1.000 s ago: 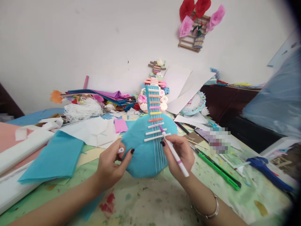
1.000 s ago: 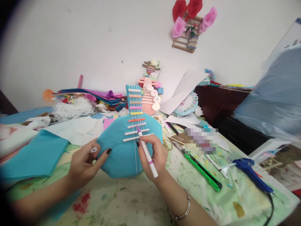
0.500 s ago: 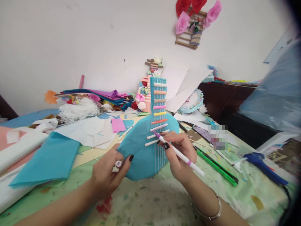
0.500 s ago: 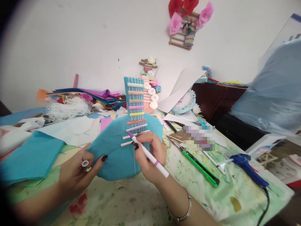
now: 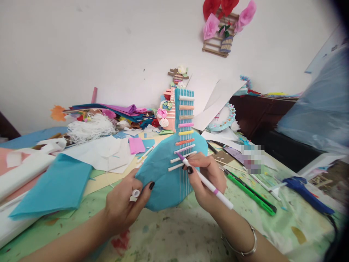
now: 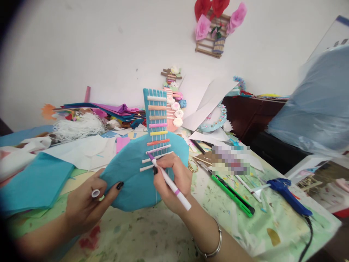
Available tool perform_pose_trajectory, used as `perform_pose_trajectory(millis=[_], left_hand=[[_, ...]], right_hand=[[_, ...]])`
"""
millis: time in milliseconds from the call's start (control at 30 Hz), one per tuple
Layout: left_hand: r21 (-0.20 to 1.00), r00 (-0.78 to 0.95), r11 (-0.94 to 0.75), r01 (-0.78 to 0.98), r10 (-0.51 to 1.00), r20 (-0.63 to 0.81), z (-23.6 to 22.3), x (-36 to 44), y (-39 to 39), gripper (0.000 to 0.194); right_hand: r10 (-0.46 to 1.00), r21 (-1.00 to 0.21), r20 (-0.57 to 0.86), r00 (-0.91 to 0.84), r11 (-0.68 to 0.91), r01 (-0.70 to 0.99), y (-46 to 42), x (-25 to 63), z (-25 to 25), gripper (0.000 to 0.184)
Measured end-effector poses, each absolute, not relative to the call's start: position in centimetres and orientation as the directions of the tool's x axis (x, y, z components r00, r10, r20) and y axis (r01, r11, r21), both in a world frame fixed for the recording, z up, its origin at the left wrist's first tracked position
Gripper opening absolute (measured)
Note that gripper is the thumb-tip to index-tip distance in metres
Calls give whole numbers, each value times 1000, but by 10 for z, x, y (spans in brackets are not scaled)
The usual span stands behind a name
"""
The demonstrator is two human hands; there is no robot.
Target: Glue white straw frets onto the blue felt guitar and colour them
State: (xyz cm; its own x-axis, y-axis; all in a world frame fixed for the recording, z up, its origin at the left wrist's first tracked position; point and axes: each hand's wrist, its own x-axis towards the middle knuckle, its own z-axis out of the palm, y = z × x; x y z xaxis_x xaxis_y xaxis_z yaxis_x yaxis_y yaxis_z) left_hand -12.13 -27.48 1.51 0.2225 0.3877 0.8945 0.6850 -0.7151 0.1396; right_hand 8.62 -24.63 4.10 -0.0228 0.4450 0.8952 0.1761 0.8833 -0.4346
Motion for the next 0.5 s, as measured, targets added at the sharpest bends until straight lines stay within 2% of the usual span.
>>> perform_pose_trajectory(millis=[167, 367, 500], left_hand=[[121, 229, -710, 693, 377, 898, 18, -120, -274, 31], [65, 246, -692, 719, 340, 908, 23, -118, -276, 29], [76, 239, -692, 717, 348, 907, 22, -117, -276, 29]], right_hand=[[456, -461, 886, 79, 855, 239, -247, 87, 40, 13], [401, -394, 916, 9, 895, 210, -248, 85, 42, 13], [478, -505, 863, 163, 809, 301, -245, 89, 38, 8]])
